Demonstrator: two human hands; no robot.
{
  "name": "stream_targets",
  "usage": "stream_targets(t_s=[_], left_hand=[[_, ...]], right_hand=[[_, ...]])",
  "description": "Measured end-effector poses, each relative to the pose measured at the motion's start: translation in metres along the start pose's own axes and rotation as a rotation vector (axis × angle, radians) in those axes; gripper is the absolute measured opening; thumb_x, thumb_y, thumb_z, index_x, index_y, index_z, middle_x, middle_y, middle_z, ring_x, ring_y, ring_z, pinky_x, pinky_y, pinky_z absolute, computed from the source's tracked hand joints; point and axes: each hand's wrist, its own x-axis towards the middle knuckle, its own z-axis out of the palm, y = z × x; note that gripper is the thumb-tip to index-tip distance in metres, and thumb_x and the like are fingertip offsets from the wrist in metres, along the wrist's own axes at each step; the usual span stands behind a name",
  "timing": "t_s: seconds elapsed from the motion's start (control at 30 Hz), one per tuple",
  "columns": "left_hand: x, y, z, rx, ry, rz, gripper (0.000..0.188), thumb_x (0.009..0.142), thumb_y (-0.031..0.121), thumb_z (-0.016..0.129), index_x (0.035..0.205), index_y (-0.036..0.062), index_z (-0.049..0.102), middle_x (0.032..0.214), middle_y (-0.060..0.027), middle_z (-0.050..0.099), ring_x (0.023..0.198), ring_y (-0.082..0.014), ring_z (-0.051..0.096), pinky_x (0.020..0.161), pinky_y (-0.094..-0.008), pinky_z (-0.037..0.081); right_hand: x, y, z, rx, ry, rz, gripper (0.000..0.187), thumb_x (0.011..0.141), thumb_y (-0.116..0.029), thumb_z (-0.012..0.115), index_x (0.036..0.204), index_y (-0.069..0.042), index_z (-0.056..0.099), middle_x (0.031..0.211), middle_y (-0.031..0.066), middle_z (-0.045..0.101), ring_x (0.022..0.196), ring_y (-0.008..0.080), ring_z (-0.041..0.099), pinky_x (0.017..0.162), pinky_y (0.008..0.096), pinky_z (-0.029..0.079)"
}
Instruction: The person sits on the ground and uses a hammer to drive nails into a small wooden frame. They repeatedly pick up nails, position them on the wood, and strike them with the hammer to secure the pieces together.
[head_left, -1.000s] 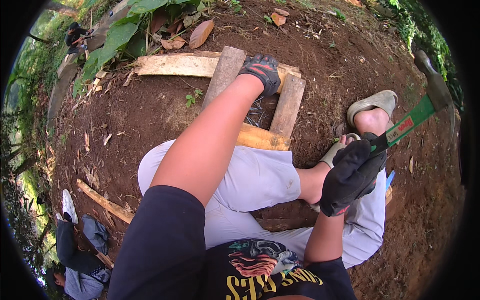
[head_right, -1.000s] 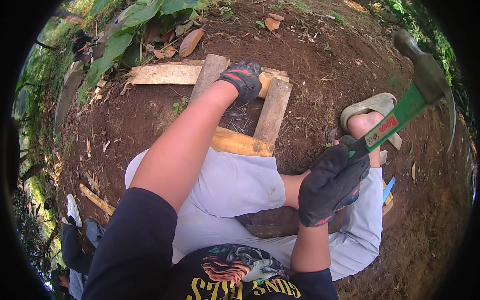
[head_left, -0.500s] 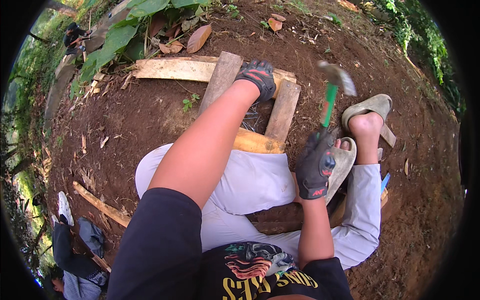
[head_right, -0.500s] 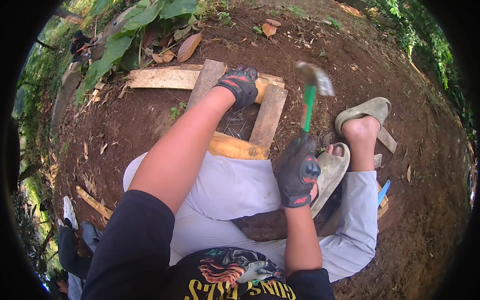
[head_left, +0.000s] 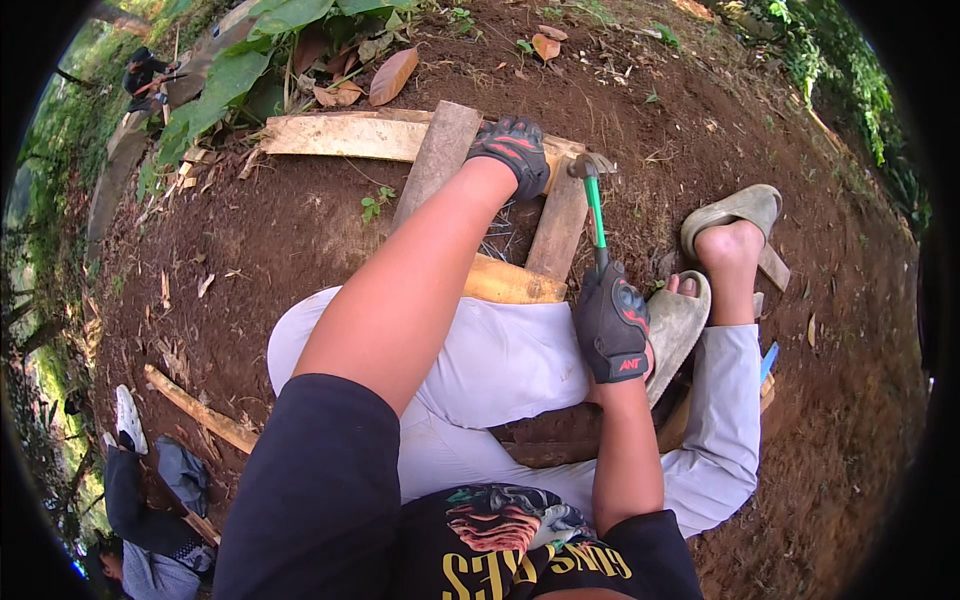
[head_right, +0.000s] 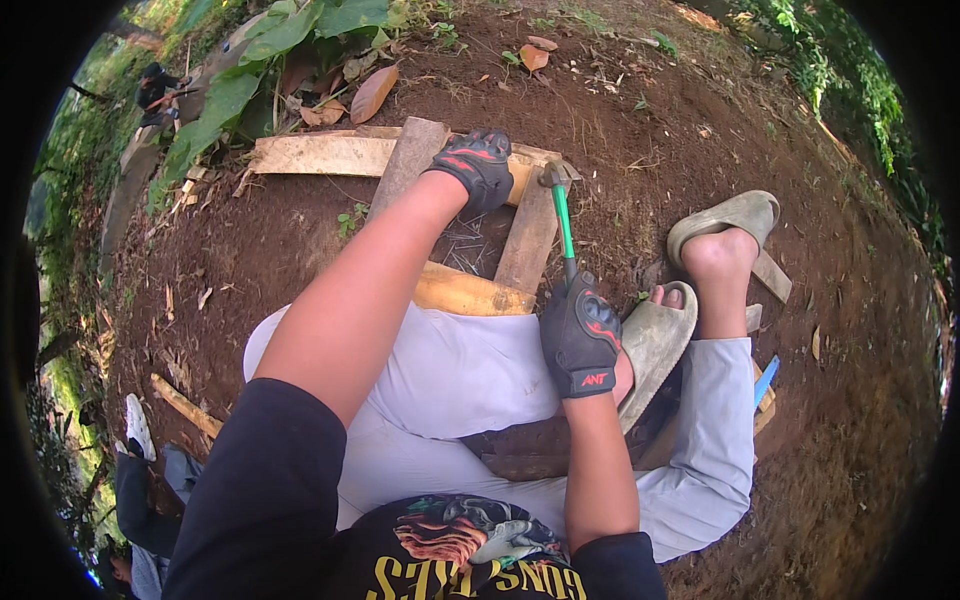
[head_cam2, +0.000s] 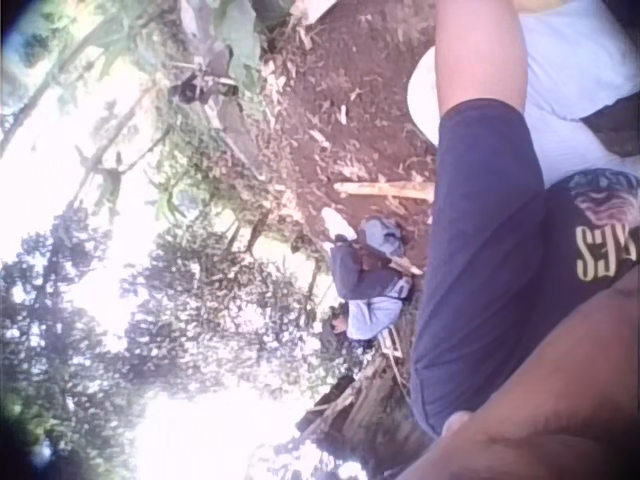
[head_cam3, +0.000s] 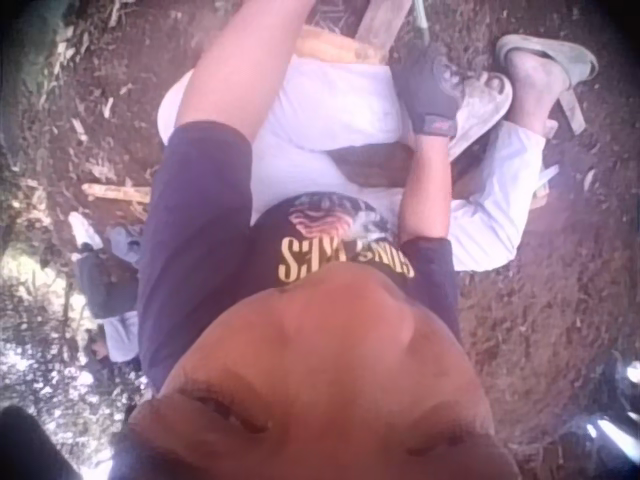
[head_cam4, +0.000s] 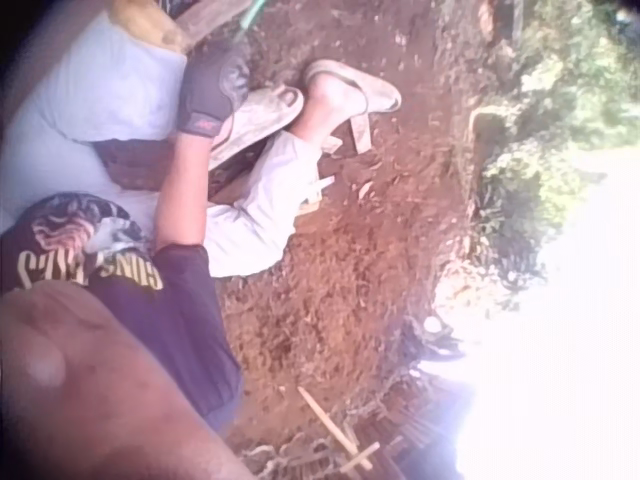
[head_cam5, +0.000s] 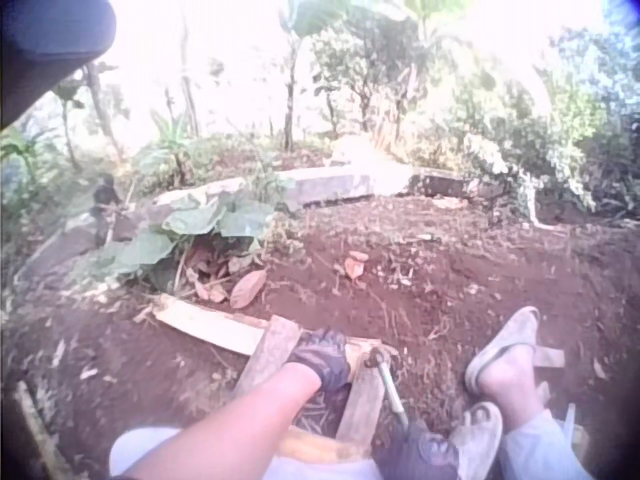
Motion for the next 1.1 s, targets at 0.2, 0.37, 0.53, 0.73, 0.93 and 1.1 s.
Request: stream_targets(t_s=[0.2, 0.37, 0.53, 0.73, 0.93, 1.1], left_hand=[[-0.011, -0.013, -0.016, -0.033, -0.122, -0.097, 0.068, 0.095, 0.028, 0.056, 0.157, 0.0039, 0.045, 0.165, -0.0165, 0.043, 0.155, -0.0342, 0.038, 0.128, -0.0527, 0.030], [-0.008, -0.004, -0.018, -0.057, -0.086, -0.101, 0.067, 0.095, 0.028, 0.055, 0.157, 0.0040, 0.046, 0.163, -0.0167, 0.045, 0.154, -0.0343, 0.040, 0.127, -0.0528, 0.033], [-0.007, -0.008, -0.017, -0.067, -0.054, -0.073, 0.062, 0.094, 0.024, 0.057, 0.151, 0.0023, 0.049, 0.159, -0.0196, 0.048, 0.151, -0.0354, 0.043, 0.124, -0.0508, 0.037], [-0.020, 0.003, -0.051, -0.085, -0.140, -0.047, 0.045, 0.094, 0.017, 0.055, 0.135, 0.0017, 0.064, 0.140, -0.0258, 0.066, 0.130, -0.0427, 0.065, 0.109, -0.0514, 0.052], [-0.041, 0.017, -0.067, 0.069, 0.064, 0.014, 0.040, 0.098, 0.022, 0.052, 0.130, 0.0097, 0.071, 0.130, -0.0213, 0.073, 0.119, -0.0399, 0.071, 0.103, -0.0504, 0.055], [-0.047, 0.029, -0.059, 0.292, -0.257, 0.041, 0.038, 0.093, 0.035, 0.063, 0.124, 0.0193, 0.078, 0.119, -0.0115, 0.078, 0.109, -0.0331, 0.075, 0.098, -0.0466, 0.058]], right_hand=[[0.014, -0.033, -0.096, 0.272, 0.401, 0.002, 0.029, 0.112, -0.026, 0.054, 0.111, 0.000, 0.067, 0.100, 0.0254, 0.066, 0.094, 0.0432, 0.065, 0.086, 0.0500, 0.051], [0.006, -0.017, -0.037, 0.117, 0.374, -0.071, 0.027, 0.110, -0.021, 0.052, 0.113, 0.001, 0.066, 0.096, 0.0238, 0.067, 0.088, 0.0429, 0.067, 0.075, 0.0521, 0.052], [0.002, 0.008, 0.016, -0.033, 0.122, -0.026, 0.023, 0.104, -0.026, 0.062, 0.102, -0.004, 0.067, 0.071, 0.0206, 0.069, 0.063, 0.0420, 0.069, 0.057, 0.0566, 0.053], [-0.022, 0.040, -0.013, -0.190, 0.401, -0.137, 0.040, 0.109, -0.029, 0.057, 0.132, 0.002, 0.066, 0.131, 0.0351, 0.062, 0.121, 0.0461, 0.063, 0.098, 0.0550, 0.050], [-0.075, 0.044, -0.052, 0.233, 0.086, 0.253, 0.033, 0.109, -0.027, 0.058, 0.121, 0.002, 0.069, 0.104, 0.0277, 0.073, 0.091, 0.0461, 0.071, 0.076, 0.0532, 0.055], [-0.077, 0.076, -0.018, 0.140, 0.234, 0.195, 0.031, 0.106, -0.026, 0.063, 0.122, 0.000, 0.071, 0.096, 0.0238, 0.075, 0.080, 0.0426, 0.072, 0.071, 0.0511, 0.056]])
